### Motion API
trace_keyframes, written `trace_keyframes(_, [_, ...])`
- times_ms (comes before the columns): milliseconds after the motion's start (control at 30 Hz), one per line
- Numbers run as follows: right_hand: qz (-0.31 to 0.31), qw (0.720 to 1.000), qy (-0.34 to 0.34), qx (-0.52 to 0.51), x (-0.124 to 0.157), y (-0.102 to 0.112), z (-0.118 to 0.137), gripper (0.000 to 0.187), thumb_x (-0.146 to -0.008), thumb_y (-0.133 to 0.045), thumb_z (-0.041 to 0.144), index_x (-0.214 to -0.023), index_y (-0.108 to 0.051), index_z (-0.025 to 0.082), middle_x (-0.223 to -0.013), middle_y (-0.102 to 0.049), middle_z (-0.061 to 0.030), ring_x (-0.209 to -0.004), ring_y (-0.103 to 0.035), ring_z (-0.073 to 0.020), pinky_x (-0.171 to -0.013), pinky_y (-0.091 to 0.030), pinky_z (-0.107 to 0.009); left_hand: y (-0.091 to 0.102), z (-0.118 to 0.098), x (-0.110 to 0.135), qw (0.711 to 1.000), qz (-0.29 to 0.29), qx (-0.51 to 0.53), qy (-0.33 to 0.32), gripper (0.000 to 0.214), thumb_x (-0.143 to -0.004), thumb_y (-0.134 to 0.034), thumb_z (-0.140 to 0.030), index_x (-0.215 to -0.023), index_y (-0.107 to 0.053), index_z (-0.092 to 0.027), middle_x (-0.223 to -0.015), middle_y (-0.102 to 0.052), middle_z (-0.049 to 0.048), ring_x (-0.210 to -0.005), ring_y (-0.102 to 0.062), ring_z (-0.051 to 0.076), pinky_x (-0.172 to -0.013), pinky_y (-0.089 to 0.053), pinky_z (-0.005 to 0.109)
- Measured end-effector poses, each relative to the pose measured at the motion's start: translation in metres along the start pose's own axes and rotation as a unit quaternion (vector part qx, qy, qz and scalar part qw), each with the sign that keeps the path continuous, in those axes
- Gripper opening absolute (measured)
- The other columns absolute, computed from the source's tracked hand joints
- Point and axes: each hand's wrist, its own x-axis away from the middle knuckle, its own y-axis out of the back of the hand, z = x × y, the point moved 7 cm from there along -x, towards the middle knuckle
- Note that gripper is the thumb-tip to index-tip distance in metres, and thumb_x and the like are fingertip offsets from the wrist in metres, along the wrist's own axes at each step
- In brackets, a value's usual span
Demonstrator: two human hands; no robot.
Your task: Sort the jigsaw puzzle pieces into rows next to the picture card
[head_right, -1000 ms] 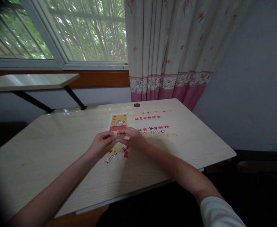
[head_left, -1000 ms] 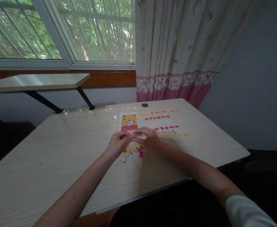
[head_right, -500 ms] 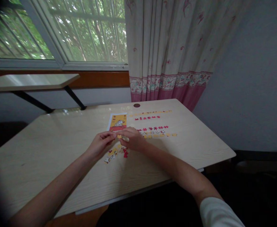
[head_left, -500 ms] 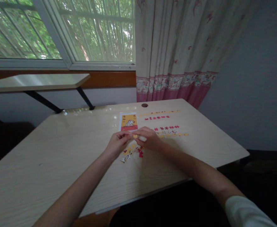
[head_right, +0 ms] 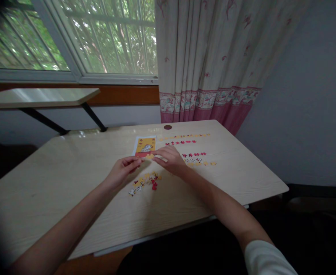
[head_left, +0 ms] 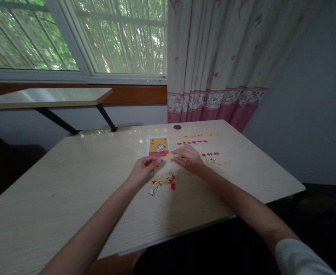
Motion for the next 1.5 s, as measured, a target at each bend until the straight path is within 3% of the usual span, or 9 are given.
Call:
trace_keyframes(100, [-0.033, 0.999, -0.029, 0.007, -0.002, 0.014, -0.014, 0.017, -0.083, -0.057, 0.033, -0.092, -0.065, 0.021, -0.083, -0.068, -0.0034, -0.076, -0.059, -0.0144, -0.073, -0.046, -0.031, 0.009, 0.002, -0.004, 1.0, -0.013, -0.001, 0.001, 0.02, -0.058, -0.072, -0.033, -0.065, -0.068, -0.015, -0.06, -0.062, 0.0023, -0.053, -0.048, 0.011, -0.051, -0.035, 0.022])
trace_keyframes(267, [-0.009, 0.997, -0.08, 0.007, -0.001, 0.019, -0.03, 0.02, -0.082, -0.058, 0.037, -0.093, -0.067, 0.024, -0.085, -0.067, -0.0028, -0.079, -0.059, -0.0158, -0.075, -0.044, -0.033, 0.015, 0.009, -0.009, 1.0, -0.016, -0.02, -0.006, 0.017, -0.06, -0.07, -0.03, -0.065, -0.067, -0.015, -0.062, -0.064, 0.0041, -0.057, -0.052, 0.013, -0.053, -0.038, 0.023])
trace_keyframes(567, [0.015, 0.997, -0.07, 0.031, -0.001, 0.015, -0.029, 0.02, -0.083, -0.057, 0.038, -0.094, -0.067, 0.025, -0.088, -0.068, -0.0016, -0.082, -0.058, -0.0157, -0.079, -0.04, -0.033, 0.014, 0.02, -0.012, 0.998, 0.006, -0.052, -0.018, 0.017, -0.064, -0.067, -0.031, -0.071, -0.067, -0.015, -0.067, -0.065, 0.0037, -0.059, -0.052, 0.012, -0.054, -0.038, 0.023])
trace_keyframes(700, [0.058, 0.99, -0.102, 0.08, -0.001, 0.025, -0.058, 0.024, -0.084, -0.054, 0.038, -0.099, -0.066, 0.023, -0.092, -0.068, -0.0032, -0.085, -0.057, -0.0163, -0.081, -0.038, -0.032, 0.014, 0.02, -0.012, 0.998, 0.016, -0.06, -0.023, 0.018, -0.064, -0.066, -0.031, -0.07, -0.067, -0.014, -0.066, -0.064, 0.0033, -0.059, -0.051, 0.012, -0.055, -0.037, 0.022])
trace_keyframes(800, [0.132, 0.955, -0.188, 0.186, 0.007, 0.044, -0.105, 0.027, -0.085, -0.051, 0.038, -0.102, -0.066, 0.022, -0.097, -0.066, -0.0059, -0.092, -0.054, -0.0206, -0.083, -0.035, -0.034, 0.014, 0.02, -0.012, 0.997, 0.018, -0.068, -0.025, 0.02, -0.064, -0.066, -0.033, -0.07, -0.066, -0.013, -0.065, -0.063, 0.0033, -0.058, -0.05, 0.012, -0.055, -0.036, 0.023])
trace_keyframes(900, [0.202, 0.883, -0.303, 0.296, 0.031, 0.07, -0.156, 0.028, -0.085, -0.049, 0.037, -0.103, -0.066, 0.023, -0.099, -0.066, -0.0076, -0.097, -0.051, -0.0243, -0.084, -0.033, -0.037, 0.014, 0.02, -0.012, 0.996, 0.018, -0.086, -0.025, 0.022, -0.064, -0.065, -0.034, -0.071, -0.066, -0.013, -0.064, -0.062, 0.0031, -0.058, -0.049, 0.012, -0.054, -0.034, 0.023])
trace_keyframes(1033, [0.224, 0.811, -0.408, 0.354, 0.067, 0.094, -0.201, 0.031, -0.083, -0.05, 0.039, -0.106, -0.065, 0.025, -0.102, -0.065, -0.0084, -0.099, -0.051, -0.0264, -0.082, -0.035, -0.039, 0.012, 0.022, -0.012, 0.994, 0.026, -0.102, -0.029, 0.021, -0.065, -0.065, -0.034, -0.071, -0.067, -0.014, -0.064, -0.062, 0.0026, -0.056, -0.048, 0.011, -0.054, -0.034, 0.023])
trace_keyframes(1300, [0.229, 0.775, -0.466, 0.362, 0.089, 0.097, -0.226, 0.03, -0.085, -0.048, 0.035, -0.109, -0.062, 0.025, -0.109, -0.061, -0.0097, -0.101, -0.051, -0.0266, -0.08, -0.04, -0.039, 0.013, 0.02, -0.011, 0.992, 0.025, -0.117, -0.034, 0.021, -0.064, -0.065, -0.033, -0.071, -0.068, -0.014, -0.063, -0.063, 0.0022, -0.056, -0.048, 0.012, -0.054, -0.035, 0.023])
trace_keyframes(1500, [0.235, 0.798, -0.42, 0.362, 0.082, 0.093, -0.221, 0.029, -0.085, -0.045, 0.027, -0.106, -0.064, 0.025, -0.108, -0.061, -0.0087, -0.1, -0.052, -0.025, -0.08, -0.04, -0.036, 0.014, 0.021, -0.012, 0.991, 0.018, -0.124, -0.036, 0.021, -0.065, -0.064, -0.033, -0.073, -0.068, -0.014, -0.065, -0.064, 0.0031, -0.056, -0.049, 0.012, -0.054, -0.035, 0.023])
